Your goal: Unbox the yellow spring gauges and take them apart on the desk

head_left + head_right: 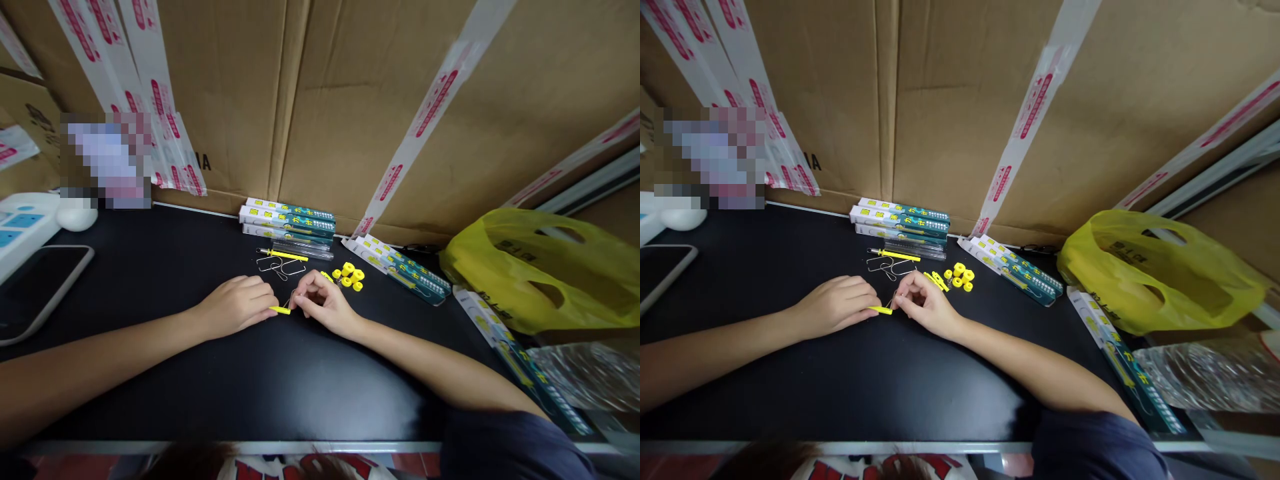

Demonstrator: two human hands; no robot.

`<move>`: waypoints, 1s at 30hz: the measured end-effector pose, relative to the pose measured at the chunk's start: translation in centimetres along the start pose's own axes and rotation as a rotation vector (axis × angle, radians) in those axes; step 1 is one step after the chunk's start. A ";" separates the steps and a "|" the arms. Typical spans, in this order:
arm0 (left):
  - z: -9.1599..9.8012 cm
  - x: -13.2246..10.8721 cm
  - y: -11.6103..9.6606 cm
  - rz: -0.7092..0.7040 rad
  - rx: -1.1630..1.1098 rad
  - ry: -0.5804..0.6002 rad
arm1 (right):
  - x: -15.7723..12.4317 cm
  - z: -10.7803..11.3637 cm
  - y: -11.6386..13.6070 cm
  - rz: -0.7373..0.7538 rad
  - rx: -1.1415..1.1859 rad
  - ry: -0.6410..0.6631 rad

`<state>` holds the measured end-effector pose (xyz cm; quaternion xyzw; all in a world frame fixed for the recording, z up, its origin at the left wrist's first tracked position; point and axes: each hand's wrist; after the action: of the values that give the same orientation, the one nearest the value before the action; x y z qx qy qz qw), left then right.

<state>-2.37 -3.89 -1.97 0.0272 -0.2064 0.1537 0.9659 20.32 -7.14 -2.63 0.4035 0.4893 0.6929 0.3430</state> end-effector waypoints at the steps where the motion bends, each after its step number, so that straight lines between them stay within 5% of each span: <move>1: 0.0 0.0 0.0 0.008 0.001 -0.007 | -0.1 0.0 0.0 0.017 -0.034 -0.014; 9: -0.2 -0.2 0.0 0.066 0.040 -0.032 | -0.8 -0.2 -0.5 0.370 -0.520 -0.112; 14: -0.3 -0.3 0.0 0.064 0.070 -0.027 | -0.9 -0.3 -0.7 0.412 -0.619 -0.116; 21: -0.1 -0.2 -0.3 0.072 0.070 -0.066 | -0.9 0.0 0.0 0.717 -1.041 0.275; 30: -0.3 -0.2 -0.1 0.045 0.068 -0.093 | -1.0 -0.3 0.2 0.789 -1.049 0.267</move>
<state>-2.37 -4.00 -2.30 0.0623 -0.2465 0.1810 0.9501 20.54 -8.21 -2.73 0.2429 -0.0583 0.9564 0.1515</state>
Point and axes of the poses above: each hand's wrist, its own x-axis towards the middle knuckle, its own z-axis out of the back of the hand, y = z × x, and after that the axes turned 2 degrees about -z, right-handed
